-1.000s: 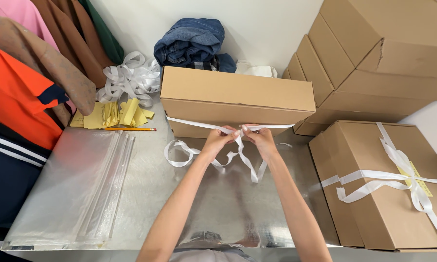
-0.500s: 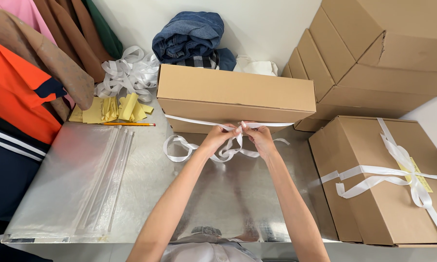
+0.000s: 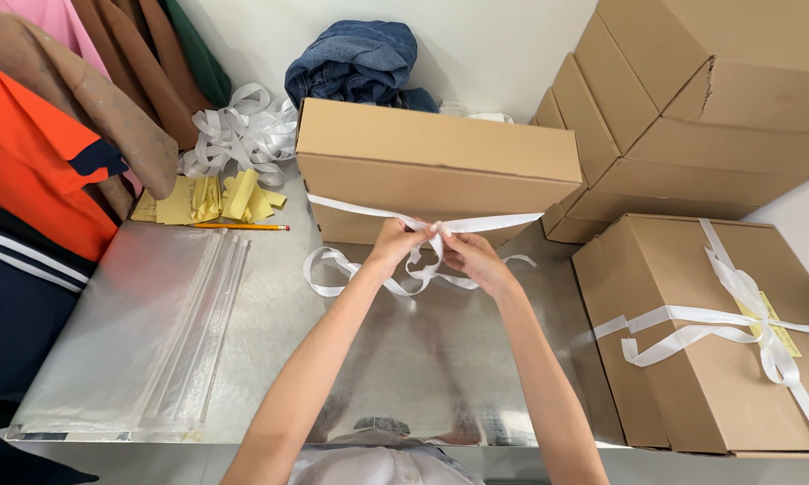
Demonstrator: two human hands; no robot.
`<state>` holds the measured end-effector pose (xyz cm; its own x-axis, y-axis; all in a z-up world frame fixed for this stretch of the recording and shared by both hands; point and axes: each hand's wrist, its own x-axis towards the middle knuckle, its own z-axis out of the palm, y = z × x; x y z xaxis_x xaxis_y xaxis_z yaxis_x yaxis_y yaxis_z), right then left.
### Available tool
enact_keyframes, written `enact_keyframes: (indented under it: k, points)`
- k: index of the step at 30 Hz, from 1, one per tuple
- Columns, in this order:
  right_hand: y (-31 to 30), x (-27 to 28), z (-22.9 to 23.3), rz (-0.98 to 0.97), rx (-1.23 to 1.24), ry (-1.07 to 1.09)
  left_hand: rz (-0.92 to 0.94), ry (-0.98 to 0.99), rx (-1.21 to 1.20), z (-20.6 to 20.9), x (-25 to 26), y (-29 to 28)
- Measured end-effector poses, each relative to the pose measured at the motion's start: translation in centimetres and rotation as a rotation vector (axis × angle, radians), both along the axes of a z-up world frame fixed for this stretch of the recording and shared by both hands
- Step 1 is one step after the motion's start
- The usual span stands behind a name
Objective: Packing a clothing item into a cardboard box and tying a decorative ribbon around it
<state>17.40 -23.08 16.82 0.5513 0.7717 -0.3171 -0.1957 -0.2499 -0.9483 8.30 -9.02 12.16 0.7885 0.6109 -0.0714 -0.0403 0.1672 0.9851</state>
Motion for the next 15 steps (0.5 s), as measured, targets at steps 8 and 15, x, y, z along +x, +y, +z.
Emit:
enact_keyframes:
  k: [8, 15]
  points:
    - [0.9, 1.9, -2.1, -0.008, 0.138, 0.048, 0.029, -0.017, -0.001, -0.5, 1.5, 0.9]
    - [2.3, 6.0, -4.9, -0.002, 0.040, -0.707, 0.025, -0.001, 0.030, -1.2, 2.0, 2.4]
